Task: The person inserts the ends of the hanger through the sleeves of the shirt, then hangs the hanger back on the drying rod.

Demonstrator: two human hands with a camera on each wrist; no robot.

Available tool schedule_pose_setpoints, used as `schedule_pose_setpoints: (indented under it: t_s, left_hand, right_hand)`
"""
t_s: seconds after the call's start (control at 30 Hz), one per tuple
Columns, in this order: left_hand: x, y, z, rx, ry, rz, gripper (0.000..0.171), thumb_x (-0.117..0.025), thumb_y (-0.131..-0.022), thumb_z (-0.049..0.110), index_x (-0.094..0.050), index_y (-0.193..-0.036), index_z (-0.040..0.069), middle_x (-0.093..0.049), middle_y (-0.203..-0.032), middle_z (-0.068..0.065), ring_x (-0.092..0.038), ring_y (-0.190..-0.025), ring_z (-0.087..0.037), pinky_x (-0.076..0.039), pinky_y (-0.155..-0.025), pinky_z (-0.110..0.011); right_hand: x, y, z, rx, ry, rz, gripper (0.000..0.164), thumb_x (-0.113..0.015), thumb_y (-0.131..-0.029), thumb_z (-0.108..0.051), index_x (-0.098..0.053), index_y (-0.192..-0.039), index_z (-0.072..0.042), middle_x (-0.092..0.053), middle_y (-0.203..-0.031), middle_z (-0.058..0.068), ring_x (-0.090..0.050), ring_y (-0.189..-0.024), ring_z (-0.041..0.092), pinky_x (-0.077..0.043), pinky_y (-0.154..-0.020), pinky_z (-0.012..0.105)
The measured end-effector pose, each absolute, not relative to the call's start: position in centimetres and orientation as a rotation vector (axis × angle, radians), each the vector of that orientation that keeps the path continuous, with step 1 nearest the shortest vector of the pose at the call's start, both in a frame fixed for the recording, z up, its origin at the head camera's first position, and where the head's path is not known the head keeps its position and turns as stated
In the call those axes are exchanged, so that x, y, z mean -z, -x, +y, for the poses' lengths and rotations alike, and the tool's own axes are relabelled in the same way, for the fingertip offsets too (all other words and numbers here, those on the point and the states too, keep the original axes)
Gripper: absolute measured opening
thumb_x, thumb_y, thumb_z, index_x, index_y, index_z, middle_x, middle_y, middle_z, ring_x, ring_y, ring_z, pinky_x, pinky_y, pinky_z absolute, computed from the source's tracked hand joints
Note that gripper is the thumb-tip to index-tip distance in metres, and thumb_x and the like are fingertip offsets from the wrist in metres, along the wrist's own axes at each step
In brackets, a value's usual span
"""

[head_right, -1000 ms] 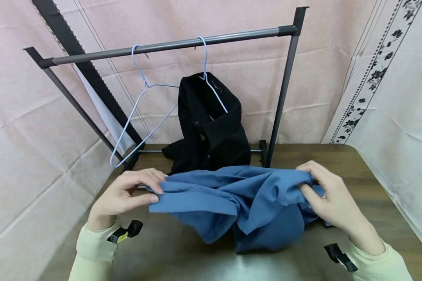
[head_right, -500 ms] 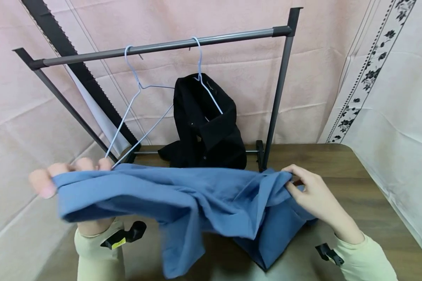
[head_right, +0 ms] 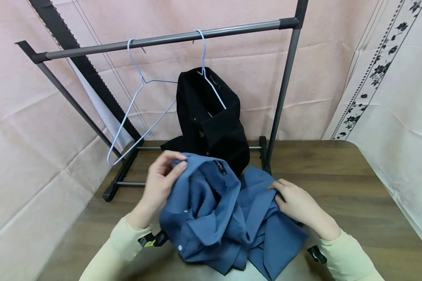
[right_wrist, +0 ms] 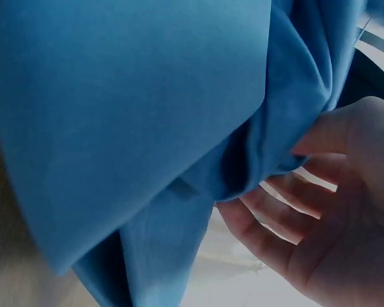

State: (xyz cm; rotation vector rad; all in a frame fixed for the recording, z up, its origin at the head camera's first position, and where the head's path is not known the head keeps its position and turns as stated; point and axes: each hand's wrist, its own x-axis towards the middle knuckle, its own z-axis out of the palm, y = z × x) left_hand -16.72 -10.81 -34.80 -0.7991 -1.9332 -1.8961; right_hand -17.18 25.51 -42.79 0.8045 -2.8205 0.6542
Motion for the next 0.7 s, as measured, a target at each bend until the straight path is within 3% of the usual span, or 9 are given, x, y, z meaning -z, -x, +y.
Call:
schedule_pose_setpoints:
  t_s: [0.07,0.2,0.43,0.57,0.7]
  left_hand:
    - [36.9,18.0,-10.3,1.909,0.709,-2.124,0.016,-0.062,-0.102,0.016,-0.066,-0.116,0.009,-0.065,-0.117,-0.004,-0.058,-0.094,-0.018,-0.046,-0.081,-0.029]
    - [40.6,19.9,-10.0,1.789,0.615,-2.505,0.034,-0.056,-0.105,0.035,-0.058,-0.132,0.014,-0.060,-0.131,-0.006,-0.057,-0.113,-0.021,-0.044,-0.097,-0.040]
    - [42.3,21.1,-11.8,1.622,0.600,-2.872,0.065,-0.055,-0.098,0.058,-0.037,-0.151,0.025,-0.049,-0.147,-0.011,-0.051,-0.129,-0.028,-0.039,-0.107,-0.049]
    - [42.5,21.4,-12.7,1.769,0.646,-2.972,0.073,-0.039,-0.103,0.062,-0.027,-0.160,0.018,-0.032,-0.160,-0.009,-0.032,-0.146,-0.028,-0.025,-0.117,-0.048]
    - [43.0,21.1,-13.4,1.855,0.611,-3.052,0.079,-0.022,-0.104,0.065,-0.014,-0.162,0.012,-0.013,-0.167,-0.006,-0.010,-0.153,-0.025,-0.012,-0.121,-0.047]
  right_hand:
    - [42.5,16.9,25.5,-0.666,-0.801,-2.799,0.032,-0.063,-0.090,0.005,-0.068,-0.119,-0.009,-0.065,-0.116,0.008,-0.062,-0.095,0.022,-0.049,-0.077,0.042]
    - [42.1,16.0,25.0,-0.706,-0.823,-2.698,0.036,-0.066,-0.089,0.006,-0.068,-0.121,-0.009,-0.064,-0.120,0.007,-0.062,-0.110,0.028,-0.050,-0.086,0.048]
    - [42.1,14.9,22.1,-0.823,-0.910,-2.549,0.029,-0.068,-0.096,-0.006,-0.068,-0.122,-0.017,-0.065,-0.124,-0.005,-0.061,-0.115,0.020,-0.048,-0.092,0.044]
    - [42.5,14.8,20.1,-0.892,-0.953,-2.620,0.031,-0.064,-0.101,-0.023,-0.065,-0.132,-0.019,-0.068,-0.119,-0.008,-0.064,-0.107,0.015,-0.043,-0.097,0.053]
    - [43.7,14.8,18.4,-0.829,-1.045,-2.801,0.053,-0.069,-0.097,-0.032,-0.052,-0.146,-0.021,-0.070,-0.112,-0.007,-0.065,-0.097,0.012,-0.039,-0.094,0.056]
